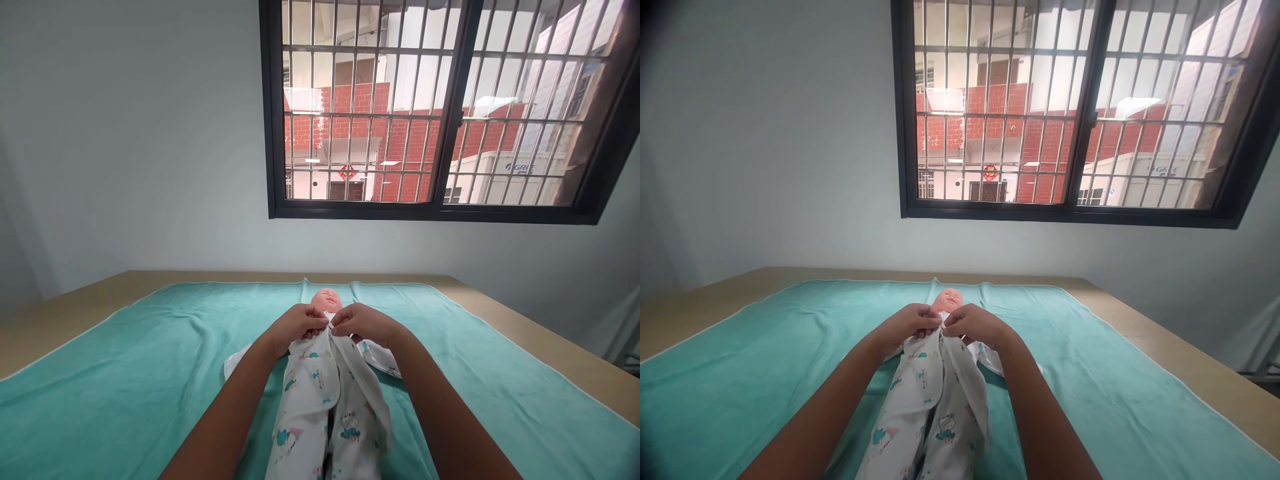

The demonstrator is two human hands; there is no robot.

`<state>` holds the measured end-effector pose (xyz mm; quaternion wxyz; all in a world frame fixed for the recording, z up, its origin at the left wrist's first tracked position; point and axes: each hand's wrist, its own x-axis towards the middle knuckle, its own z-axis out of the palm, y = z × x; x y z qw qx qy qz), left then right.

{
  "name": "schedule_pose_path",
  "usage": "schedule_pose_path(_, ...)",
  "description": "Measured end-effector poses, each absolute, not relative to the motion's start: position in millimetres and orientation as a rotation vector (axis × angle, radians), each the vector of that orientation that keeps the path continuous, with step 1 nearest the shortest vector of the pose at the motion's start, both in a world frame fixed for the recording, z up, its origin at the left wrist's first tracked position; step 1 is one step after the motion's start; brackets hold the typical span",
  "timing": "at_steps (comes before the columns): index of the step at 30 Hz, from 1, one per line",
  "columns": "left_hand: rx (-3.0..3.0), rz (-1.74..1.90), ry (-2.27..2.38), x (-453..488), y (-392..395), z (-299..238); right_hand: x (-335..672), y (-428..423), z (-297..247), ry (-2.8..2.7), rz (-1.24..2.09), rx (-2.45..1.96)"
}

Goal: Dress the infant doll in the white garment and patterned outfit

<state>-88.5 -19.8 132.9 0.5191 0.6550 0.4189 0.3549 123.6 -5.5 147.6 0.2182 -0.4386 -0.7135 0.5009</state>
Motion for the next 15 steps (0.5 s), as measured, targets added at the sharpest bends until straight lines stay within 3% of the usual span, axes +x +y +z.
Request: schedule_pose_path(15,1.584,0.814,0.949,-89.8,-21.0,135.9,123.4,-2.6,138.2,-1.789,1.635,-1.073)
